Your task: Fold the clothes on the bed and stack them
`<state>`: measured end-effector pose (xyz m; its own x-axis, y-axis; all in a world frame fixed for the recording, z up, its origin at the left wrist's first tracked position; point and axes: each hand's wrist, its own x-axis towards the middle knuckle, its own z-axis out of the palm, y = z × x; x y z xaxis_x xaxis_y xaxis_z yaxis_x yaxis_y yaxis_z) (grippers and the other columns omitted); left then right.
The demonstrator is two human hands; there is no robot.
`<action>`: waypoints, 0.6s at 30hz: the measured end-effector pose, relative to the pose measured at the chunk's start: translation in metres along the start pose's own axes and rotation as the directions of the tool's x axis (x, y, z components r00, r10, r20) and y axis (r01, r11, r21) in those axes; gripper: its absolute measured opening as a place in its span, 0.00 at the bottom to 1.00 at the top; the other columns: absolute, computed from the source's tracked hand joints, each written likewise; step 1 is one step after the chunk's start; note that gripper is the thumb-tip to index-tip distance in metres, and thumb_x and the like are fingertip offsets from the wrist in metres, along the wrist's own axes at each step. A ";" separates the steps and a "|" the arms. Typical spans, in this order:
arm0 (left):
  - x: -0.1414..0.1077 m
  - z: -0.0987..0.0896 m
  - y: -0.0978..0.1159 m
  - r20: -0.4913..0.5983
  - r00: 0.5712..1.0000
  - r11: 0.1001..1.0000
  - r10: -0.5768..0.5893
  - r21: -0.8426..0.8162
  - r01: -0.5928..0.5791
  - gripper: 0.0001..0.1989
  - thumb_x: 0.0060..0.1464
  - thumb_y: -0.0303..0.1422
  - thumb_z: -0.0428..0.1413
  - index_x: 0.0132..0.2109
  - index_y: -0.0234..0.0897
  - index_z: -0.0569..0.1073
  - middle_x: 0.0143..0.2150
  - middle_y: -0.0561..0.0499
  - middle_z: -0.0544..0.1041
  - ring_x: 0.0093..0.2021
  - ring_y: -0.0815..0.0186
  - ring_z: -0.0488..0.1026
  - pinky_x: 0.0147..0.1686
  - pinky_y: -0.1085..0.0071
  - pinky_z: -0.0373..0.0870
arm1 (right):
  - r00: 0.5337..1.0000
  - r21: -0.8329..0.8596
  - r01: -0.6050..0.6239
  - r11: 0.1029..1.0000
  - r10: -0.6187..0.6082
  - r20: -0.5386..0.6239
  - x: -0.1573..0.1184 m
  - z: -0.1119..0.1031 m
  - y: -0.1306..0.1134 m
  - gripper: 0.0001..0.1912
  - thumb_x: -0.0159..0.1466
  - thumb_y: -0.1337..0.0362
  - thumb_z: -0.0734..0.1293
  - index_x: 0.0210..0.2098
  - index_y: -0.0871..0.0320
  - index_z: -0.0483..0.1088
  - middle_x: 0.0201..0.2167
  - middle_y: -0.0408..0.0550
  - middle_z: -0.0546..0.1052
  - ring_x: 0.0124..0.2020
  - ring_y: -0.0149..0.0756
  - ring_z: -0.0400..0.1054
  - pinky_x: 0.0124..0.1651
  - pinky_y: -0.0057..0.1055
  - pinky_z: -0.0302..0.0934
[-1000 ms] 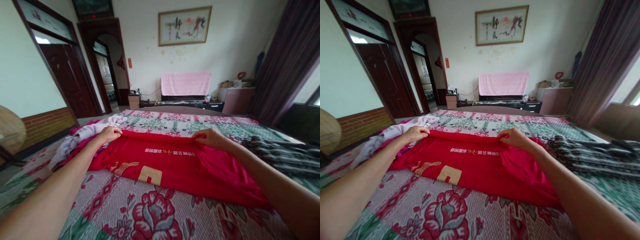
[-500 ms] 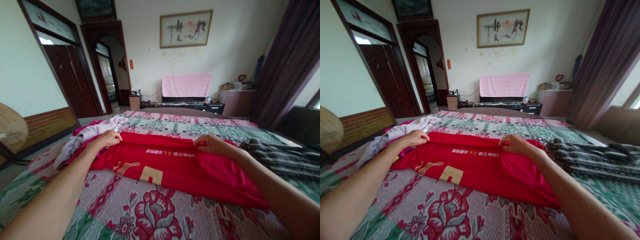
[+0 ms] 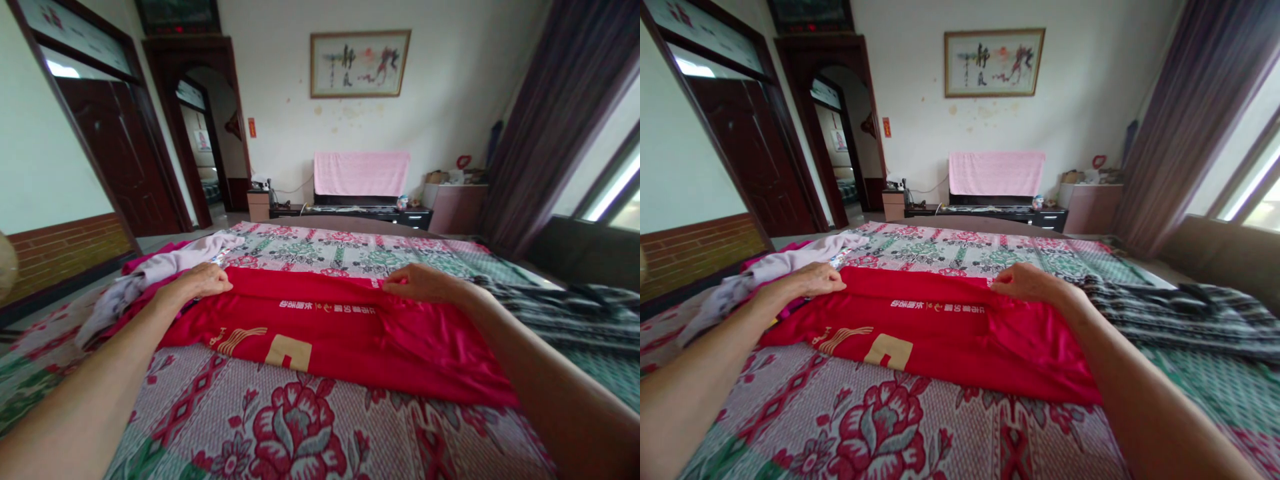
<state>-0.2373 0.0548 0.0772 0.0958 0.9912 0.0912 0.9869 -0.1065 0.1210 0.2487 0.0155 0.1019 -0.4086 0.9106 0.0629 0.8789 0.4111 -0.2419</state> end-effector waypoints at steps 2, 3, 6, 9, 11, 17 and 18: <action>-0.002 -0.003 0.006 -0.002 1.000 0.996 -0.028 0.089 0.028 0.15 0.45 0.41 0.52 0.19 0.39 0.73 0.15 0.54 0.65 0.22 0.69 0.61 0.26 0.73 0.53 | 0.979 -0.047 -0.112 0.993 0.102 -0.179 -0.003 -0.011 0.005 0.15 0.60 0.60 0.60 0.28 0.60 0.77 0.20 0.43 0.75 0.23 0.30 0.66 0.27 0.26 0.54; -0.002 -0.004 0.010 0.003 0.999 0.989 -0.041 0.145 0.041 0.15 0.48 0.42 0.51 0.21 0.39 0.74 0.17 0.54 0.67 0.24 0.69 0.62 0.28 0.74 0.53 | 0.960 -0.065 -0.150 0.987 0.129 -0.249 -0.004 -0.014 0.008 0.15 0.60 0.61 0.60 0.29 0.60 0.77 0.21 0.43 0.76 0.24 0.31 0.67 0.28 0.25 0.55; -0.003 -0.006 0.025 -0.051 0.999 0.979 -0.018 0.202 0.028 0.15 0.52 0.40 0.49 0.29 0.40 0.77 0.25 0.55 0.74 0.30 0.69 0.66 0.31 0.76 0.55 | 0.929 -0.073 -0.217 0.973 0.183 -0.322 -0.005 -0.015 0.024 0.14 0.58 0.66 0.61 0.35 0.59 0.78 0.30 0.45 0.79 0.31 0.33 0.71 0.32 0.24 0.58; -0.003 -0.002 0.052 -0.137 0.982 0.984 0.128 0.142 -0.108 0.13 0.53 0.36 0.49 0.35 0.39 0.78 0.35 0.53 0.79 0.36 0.67 0.69 0.36 0.76 0.58 | 0.955 -0.108 -0.231 0.967 0.204 -0.217 -0.004 -0.006 0.038 0.16 0.53 0.72 0.64 0.39 0.57 0.78 0.36 0.46 0.80 0.36 0.35 0.72 0.36 0.24 0.60; -0.004 0.003 0.078 -0.172 0.955 0.970 0.241 0.068 -0.232 0.13 0.53 0.35 0.49 0.36 0.38 0.78 0.38 0.52 0.79 0.37 0.67 0.71 0.38 0.75 0.60 | 0.974 -0.149 -0.210 0.966 0.194 -0.119 -0.004 0.000 0.045 0.16 0.51 0.73 0.65 0.37 0.56 0.78 0.34 0.46 0.80 0.36 0.35 0.71 0.37 0.25 0.59; -0.007 0.020 0.173 -0.231 0.798 0.799 0.557 -0.111 -0.590 0.12 0.51 0.32 0.50 0.37 0.39 0.79 0.37 0.51 0.78 0.33 0.69 0.72 0.38 0.73 0.65 | 0.969 -0.177 -0.244 0.953 0.234 -0.074 -0.009 -0.001 0.054 0.09 0.52 0.68 0.67 0.32 0.57 0.78 0.29 0.45 0.79 0.30 0.33 0.70 0.33 0.25 0.56; -0.006 0.022 0.190 -0.246 0.771 0.768 0.587 -0.134 -0.627 0.12 0.51 0.31 0.50 0.37 0.38 0.79 0.37 0.50 0.78 0.33 0.69 0.72 0.38 0.73 0.65 | 0.969 -0.191 -0.247 0.950 0.240 -0.060 -0.009 -0.001 0.054 0.08 0.52 0.67 0.68 0.31 0.57 0.78 0.28 0.45 0.79 0.30 0.33 0.70 0.33 0.26 0.56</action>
<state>-0.0477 0.0303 0.0774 0.6211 0.6828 0.3847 0.6804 -0.7134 0.1677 0.3004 0.0294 0.0893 -0.1698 0.9836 0.0605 0.9830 0.1735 -0.0608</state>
